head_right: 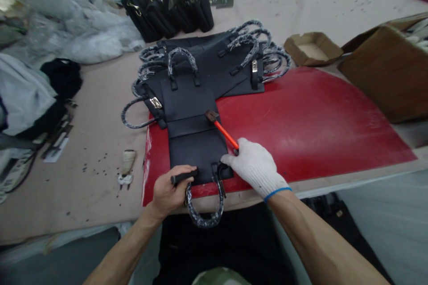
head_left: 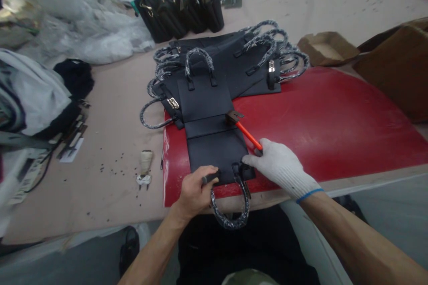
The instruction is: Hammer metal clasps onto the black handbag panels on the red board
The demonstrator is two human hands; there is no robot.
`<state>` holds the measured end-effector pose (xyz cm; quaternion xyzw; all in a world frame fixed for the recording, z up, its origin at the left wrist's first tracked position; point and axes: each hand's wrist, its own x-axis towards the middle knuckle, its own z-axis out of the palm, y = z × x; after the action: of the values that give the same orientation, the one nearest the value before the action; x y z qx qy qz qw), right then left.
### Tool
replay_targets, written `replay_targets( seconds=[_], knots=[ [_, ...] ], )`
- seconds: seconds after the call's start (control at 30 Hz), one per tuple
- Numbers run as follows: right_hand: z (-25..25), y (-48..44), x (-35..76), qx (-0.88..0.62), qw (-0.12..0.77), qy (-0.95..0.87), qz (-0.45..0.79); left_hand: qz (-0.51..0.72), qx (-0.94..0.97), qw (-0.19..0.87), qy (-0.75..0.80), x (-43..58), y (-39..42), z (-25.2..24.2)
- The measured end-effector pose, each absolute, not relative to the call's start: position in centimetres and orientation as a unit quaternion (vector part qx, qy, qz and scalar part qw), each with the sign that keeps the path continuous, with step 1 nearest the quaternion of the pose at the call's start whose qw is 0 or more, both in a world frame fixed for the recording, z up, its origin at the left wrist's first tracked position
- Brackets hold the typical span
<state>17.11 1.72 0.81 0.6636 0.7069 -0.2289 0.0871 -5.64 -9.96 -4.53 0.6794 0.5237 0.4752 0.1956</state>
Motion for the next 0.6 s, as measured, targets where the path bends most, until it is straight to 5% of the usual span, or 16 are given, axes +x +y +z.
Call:
replay_targets(
  seconds=[0.33,0.5,0.6],
  knots=[
    [0.93,1.63,17.06,0.665,0.09,0.705,-0.229,0.467,0.716,0.18,0.487,-5.7,-10.42,-4.86],
    [0.83,1.6,17.15,0.66,0.088,0.712,-0.224,0.56,0.509,0.287,0.587,-5.48,-10.17,-5.15],
    [0.62,1.56,17.23,0.659,0.082,0.715,-0.216,0.518,0.556,0.309,0.572,-5.35,-9.88,-4.95]
  ],
)
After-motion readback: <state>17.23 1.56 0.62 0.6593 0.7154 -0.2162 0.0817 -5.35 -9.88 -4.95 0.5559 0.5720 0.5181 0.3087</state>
